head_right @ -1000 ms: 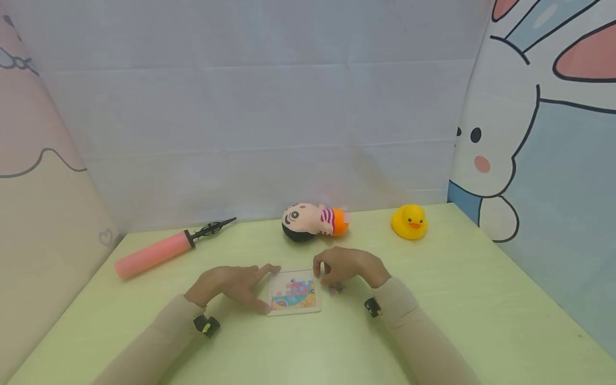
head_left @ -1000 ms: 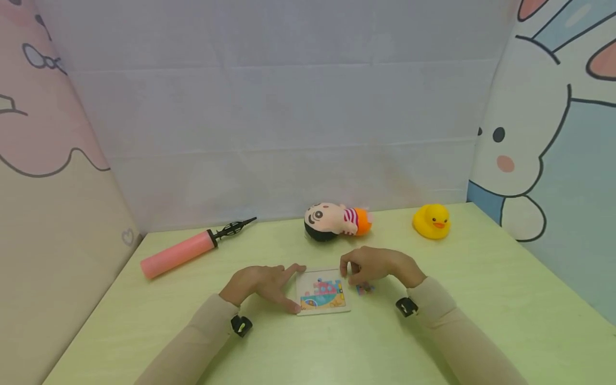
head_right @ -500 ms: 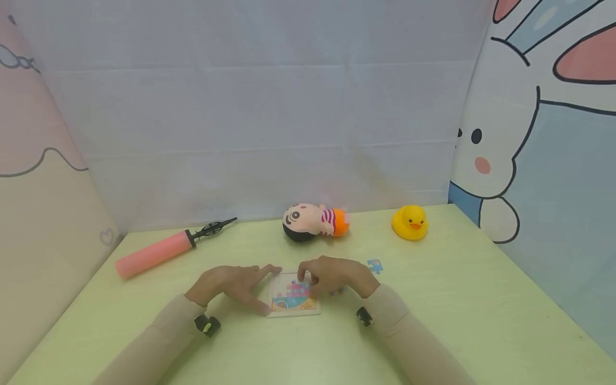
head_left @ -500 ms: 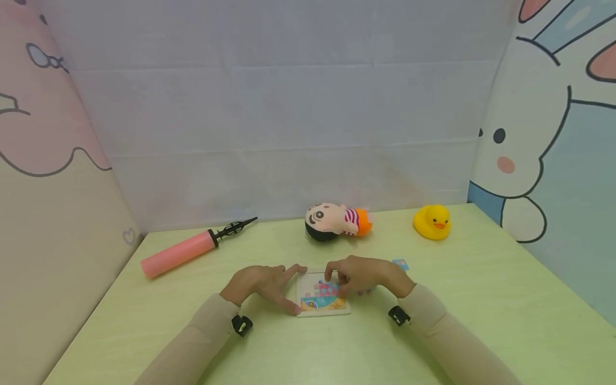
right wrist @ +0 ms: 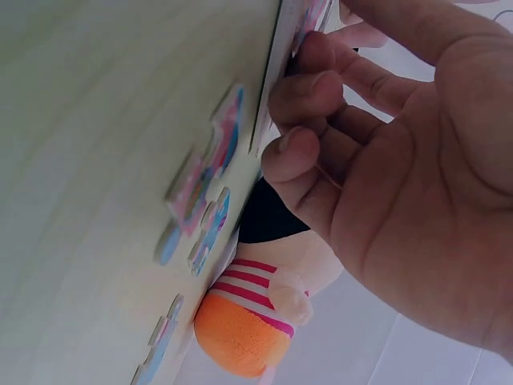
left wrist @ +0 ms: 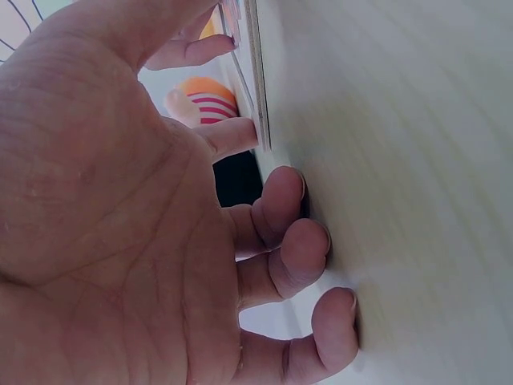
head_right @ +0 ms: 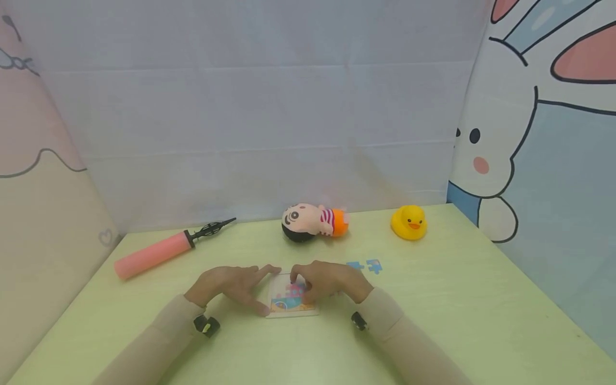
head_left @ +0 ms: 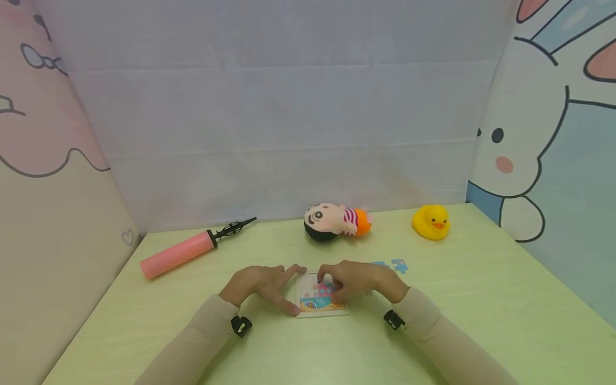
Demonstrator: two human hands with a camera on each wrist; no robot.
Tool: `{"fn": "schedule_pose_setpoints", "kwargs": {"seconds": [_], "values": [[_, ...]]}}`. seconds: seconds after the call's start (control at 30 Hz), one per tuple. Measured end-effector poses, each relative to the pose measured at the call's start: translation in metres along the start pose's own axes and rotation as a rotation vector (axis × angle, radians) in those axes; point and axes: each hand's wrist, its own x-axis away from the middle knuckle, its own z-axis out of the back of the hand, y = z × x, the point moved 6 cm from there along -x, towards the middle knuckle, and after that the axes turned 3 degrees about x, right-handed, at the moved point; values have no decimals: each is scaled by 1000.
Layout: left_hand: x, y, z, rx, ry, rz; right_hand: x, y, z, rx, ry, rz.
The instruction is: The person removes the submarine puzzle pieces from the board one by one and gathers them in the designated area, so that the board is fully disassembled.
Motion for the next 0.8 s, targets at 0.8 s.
{"fn": "schedule_pose_setpoints", "kwargs": {"seconds": [0.8], "values": [[-1,0,0,3,6,-12,-3,2,-4,31,12,-17]]}}
